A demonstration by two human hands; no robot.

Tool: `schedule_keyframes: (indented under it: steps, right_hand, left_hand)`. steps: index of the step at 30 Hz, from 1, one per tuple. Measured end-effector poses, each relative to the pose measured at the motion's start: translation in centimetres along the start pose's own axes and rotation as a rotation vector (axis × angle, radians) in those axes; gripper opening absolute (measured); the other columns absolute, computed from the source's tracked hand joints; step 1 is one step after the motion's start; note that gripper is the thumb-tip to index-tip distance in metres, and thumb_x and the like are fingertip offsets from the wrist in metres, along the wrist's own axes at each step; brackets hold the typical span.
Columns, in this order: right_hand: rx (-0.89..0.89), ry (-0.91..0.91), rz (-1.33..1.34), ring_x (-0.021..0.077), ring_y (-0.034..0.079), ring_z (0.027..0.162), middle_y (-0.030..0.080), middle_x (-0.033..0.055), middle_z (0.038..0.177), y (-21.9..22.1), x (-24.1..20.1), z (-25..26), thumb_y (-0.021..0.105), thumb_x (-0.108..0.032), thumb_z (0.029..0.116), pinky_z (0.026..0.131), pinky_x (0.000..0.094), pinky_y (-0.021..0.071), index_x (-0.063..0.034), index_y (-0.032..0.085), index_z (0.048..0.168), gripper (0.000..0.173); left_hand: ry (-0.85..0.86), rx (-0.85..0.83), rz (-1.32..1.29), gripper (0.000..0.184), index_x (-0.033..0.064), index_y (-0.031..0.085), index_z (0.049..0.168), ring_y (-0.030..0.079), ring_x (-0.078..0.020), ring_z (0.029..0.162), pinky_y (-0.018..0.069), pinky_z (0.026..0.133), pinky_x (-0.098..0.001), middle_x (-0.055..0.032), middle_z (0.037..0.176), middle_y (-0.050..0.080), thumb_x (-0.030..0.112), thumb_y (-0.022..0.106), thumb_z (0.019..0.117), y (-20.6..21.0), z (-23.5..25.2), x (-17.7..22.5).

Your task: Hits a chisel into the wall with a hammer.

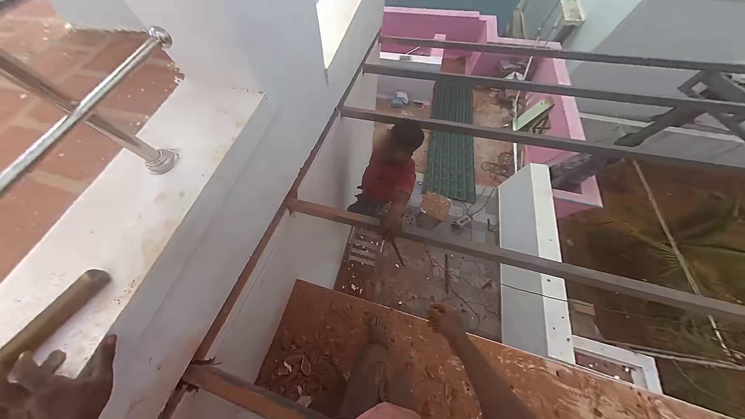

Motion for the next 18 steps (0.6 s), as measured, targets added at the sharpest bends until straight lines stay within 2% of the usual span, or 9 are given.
schedule_keyframes:
  steps: [3, 6, 9, 13, 18]
  right_hand:
    - [-0.024, 0.073, -0.06, 0.0276, 0.072, 0.081, 0.072, 0.0174, 0.101, -0.2, 0.8, 2.2, 0.061, -0.022, 0.1042, 0.072, 0.0446, 0.0596, -0.0006, 0.062, 0.129, 0.032]
    - [-0.081, 0.166, -0.195, 0.0285, 0.072, 0.083, 0.072, 0.0173, 0.101, -0.3, 3.6, 2.5, 0.061, -0.024, 0.1044, 0.073, 0.046, 0.0594, -0.0008, 0.062, 0.128, 0.034]
    - [-0.113, 0.237, -0.249, 0.0288, 0.072, 0.082, 0.072, 0.0182, 0.102, -0.7, 5.8, 1.2, 0.06, -0.023, 0.1046, 0.071, 0.0456, 0.0589, -0.0001, 0.061, 0.128, 0.033]
    - [-0.128, 0.263, -0.278, 0.029, 0.073, 0.082, 0.073, 0.0187, 0.101, -2.0, 8.4, 0.5, 0.059, -0.022, 0.1051, 0.071, 0.0459, 0.0597, 0.0001, 0.061, 0.129, 0.032]
    - [-0.116, 0.269, -0.28, 0.0284, 0.072, 0.081, 0.072, 0.0188, 0.101, -4.7, 9.7, 0.0, 0.058, -0.024, 0.1062, 0.07, 0.0458, 0.059, 0.0003, 0.061, 0.129, 0.034]
  left_hand:
    - [0.004, 0.003, 0.086, 0.103, 0.0016, 0.044, 0.152, 0.033, -0.0505, 0.147, 0.025, 0.118, -0.067, -0.0303, 0.158, 0.037, 0.08, 0.052, 0.0849, 0.3, 0.4, 0.3]
    - [-0.011, -0.033, 0.129, 0.099, 0.0006, 0.047, 0.148, 0.032, -0.0509, 0.147, 0.022, 0.119, -0.067, -0.0306, 0.156, 0.038, 0.075, 0.054, 0.0844, -0.3, 0.5, 0.5]
    - [-0.032, -0.111, 0.144, 0.095, -0.0006, 0.044, 0.149, 0.029, -0.0517, 0.149, 0.0189, 0.119, -0.0673, -0.0325, 0.158, 0.035, 0.071, 0.056, 0.0875, -1.2, 0.4, 1.3]
    - [-0.051, -0.132, 0.183, 0.092, 0.0013, 0.042, 0.15, 0.027, -0.0485, 0.151, 0.0178, 0.12, -0.0653, -0.0298, 0.16, 0.032, 0.069, 0.057, 0.0892, -1.2, 0.5, 1.7]
    - [-0.058, -0.158, 0.175, 0.096, 0.0049, 0.038, 0.154, 0.02, -0.0449, 0.154, 0.0125, 0.121, -0.0669, -0.027, 0.164, 0.026, 0.074, 0.053, 0.0889, -1.2, 0.8, 1.6]
Point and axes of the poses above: each hand's wrist, its own z-axis towards the middle knuckle, its own y-axis out of the palm, x = y × z, the point moved 2 cm from there along z, towards the middle knuckle
